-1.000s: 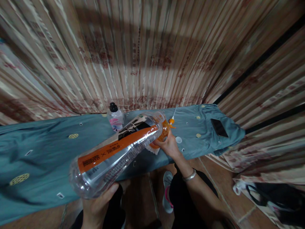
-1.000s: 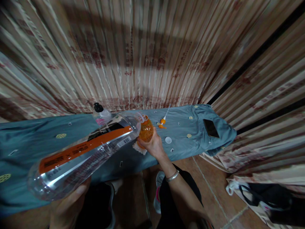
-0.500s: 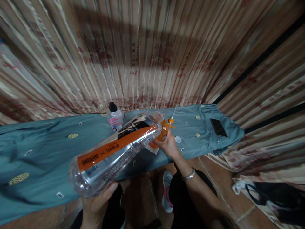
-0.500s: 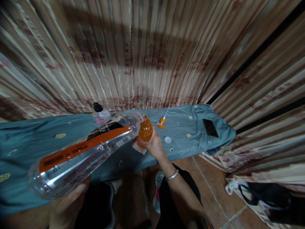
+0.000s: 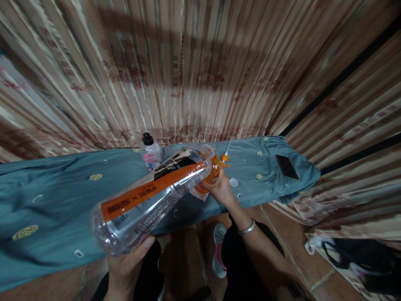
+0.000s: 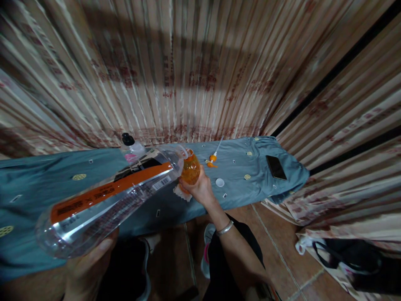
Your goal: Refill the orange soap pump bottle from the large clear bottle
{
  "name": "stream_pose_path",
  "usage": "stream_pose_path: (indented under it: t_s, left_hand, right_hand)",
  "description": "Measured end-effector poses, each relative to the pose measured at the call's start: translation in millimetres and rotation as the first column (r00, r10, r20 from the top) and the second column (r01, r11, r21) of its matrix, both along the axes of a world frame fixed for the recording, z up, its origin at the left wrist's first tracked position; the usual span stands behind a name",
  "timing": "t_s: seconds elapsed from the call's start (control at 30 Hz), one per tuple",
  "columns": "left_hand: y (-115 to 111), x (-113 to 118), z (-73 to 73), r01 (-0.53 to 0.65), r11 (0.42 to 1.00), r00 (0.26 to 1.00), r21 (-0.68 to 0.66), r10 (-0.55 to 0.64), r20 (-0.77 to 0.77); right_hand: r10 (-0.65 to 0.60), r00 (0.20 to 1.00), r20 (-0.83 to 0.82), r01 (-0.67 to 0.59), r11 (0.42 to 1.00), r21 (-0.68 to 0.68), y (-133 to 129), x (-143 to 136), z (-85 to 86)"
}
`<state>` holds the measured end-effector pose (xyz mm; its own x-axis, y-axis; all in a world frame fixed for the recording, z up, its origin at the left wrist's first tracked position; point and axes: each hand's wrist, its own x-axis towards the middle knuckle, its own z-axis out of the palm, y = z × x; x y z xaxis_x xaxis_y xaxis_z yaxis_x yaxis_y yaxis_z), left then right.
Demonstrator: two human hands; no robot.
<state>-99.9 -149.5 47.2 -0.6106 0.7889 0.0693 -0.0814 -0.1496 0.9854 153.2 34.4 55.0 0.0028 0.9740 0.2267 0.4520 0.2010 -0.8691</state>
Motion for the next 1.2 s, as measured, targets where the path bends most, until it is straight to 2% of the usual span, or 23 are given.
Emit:
stream_pose_path:
  t_s: [0.1, 0.23, 0.47, 0.7, 0.97, 1.2]
  left_hand:
    - [3.7, -9.8, 5.5, 0.064, 0.996, 0.993, 0.069, -0.070, 0.098]
    - [6.5, -15.0, 7.3, 0.034, 0.999, 0.991, 0.034, -0.038, 0.131]
    - [7.2, -6.3, 7.1, 0.005, 1.000, 0.997, -0.009, -0.004, 0.083]
    - [7.1, 4.8, 19.1, -0.049, 0.998, 0.990, 0.045, 0.042, 0.134]
    - [3.4, 5.7, 4.6, -0.032, 0.999, 0.996, -0.014, 0.033, 0.085]
    - [6.9, -3.7, 10.8, 0.015, 1.000, 0.994, -0.003, -0.014, 0.106]
  right_hand:
    - [-0.002, 1.000, -0.005, 0.002, 1.000, -0.008, 0.4, -0.4, -0.3]
    - [0.003, 1.000, -0.009, -0.003, 1.000, -0.023, 0.6, -0.8, 0.9]
    - [0.000, 1.000, -0.011, 0.000, 1.000, -0.012, -0.3, -0.9, 3.1]
    - [-0.013, 1.000, -0.003, 0.013, 0.999, -0.033, 1.0, -1.2, 2.0]
    - [0.007, 1.000, -0.016, -0.008, 0.999, -0.051, 0.4, -1.3, 4.6]
    - [-0.002, 1.000, -0.019, 0.002, 0.999, -0.033, 0.4, -1.4, 2.3]
